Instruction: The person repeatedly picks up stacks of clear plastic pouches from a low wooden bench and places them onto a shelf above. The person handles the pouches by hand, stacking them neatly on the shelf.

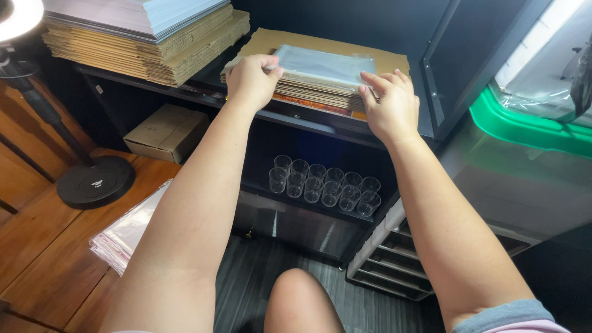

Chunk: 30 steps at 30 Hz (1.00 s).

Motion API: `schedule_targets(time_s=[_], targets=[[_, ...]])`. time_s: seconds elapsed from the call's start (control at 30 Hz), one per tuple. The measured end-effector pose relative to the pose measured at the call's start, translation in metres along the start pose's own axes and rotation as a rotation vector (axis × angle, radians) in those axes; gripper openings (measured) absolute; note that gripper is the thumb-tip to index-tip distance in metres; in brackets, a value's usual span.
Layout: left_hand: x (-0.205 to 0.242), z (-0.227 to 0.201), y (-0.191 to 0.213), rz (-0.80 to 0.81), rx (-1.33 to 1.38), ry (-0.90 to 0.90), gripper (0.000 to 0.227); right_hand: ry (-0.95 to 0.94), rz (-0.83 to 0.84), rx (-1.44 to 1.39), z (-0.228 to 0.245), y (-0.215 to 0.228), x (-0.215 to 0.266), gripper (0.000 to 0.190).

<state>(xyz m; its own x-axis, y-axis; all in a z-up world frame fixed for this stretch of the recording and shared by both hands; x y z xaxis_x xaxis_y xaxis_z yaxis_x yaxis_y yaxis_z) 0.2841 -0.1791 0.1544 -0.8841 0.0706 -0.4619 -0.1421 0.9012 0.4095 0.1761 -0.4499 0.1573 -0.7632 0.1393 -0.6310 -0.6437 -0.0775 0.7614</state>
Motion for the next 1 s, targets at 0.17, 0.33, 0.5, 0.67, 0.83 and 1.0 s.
schedule_targets(time_s=[0.17, 0.33, 0.5, 0.67, 0.83, 1.0], targets=[[-0.001, 0.002, -0.003, -0.025, -0.029, -0.029, 0.030, -0.010, 0.019, 0.018, 0.003, 0.001, 0.004, 0.036], [0.003, 0.005, 0.003, 0.011, -0.024, -0.058, 0.037, 0.001, 0.044, 0.033, 0.004, 0.001, 0.006, 0.039], [0.041, -0.011, 0.040, -0.125, 0.084, -0.240, 0.029, 0.103, -0.313, 0.016, 0.018, 0.031, 0.019, 0.036], [0.132, 0.015, 0.064, -0.167, 0.224, -0.340, 0.017, 0.259, -0.492, -0.258, 0.059, 0.056, 0.058, 0.019], [0.231, 0.070, 0.082, -0.206, 0.249, -0.248, 0.012, 0.360, -0.464, -0.417, 0.099, 0.037, 0.100, 0.017], [0.313, 0.146, 0.113, -0.313, 0.159, -0.020, 0.011, 0.302, -0.275, -0.653, 0.135, -0.017, 0.142, 0.018]])
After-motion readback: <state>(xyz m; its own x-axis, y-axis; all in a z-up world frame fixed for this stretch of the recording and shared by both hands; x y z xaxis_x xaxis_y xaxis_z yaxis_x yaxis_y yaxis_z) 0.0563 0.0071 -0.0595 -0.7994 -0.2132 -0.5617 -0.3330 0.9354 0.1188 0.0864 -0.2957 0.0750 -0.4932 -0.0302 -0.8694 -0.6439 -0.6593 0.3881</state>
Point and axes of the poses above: each hand's wrist, its own x-axis away from the middle knuckle, its own y-axis out of the back of the hand, z = x × y, the point moved 8 cm from there along -x, towards the middle knuckle, and after that the axes turned 14 degrees about x, right-handed, at the moved point
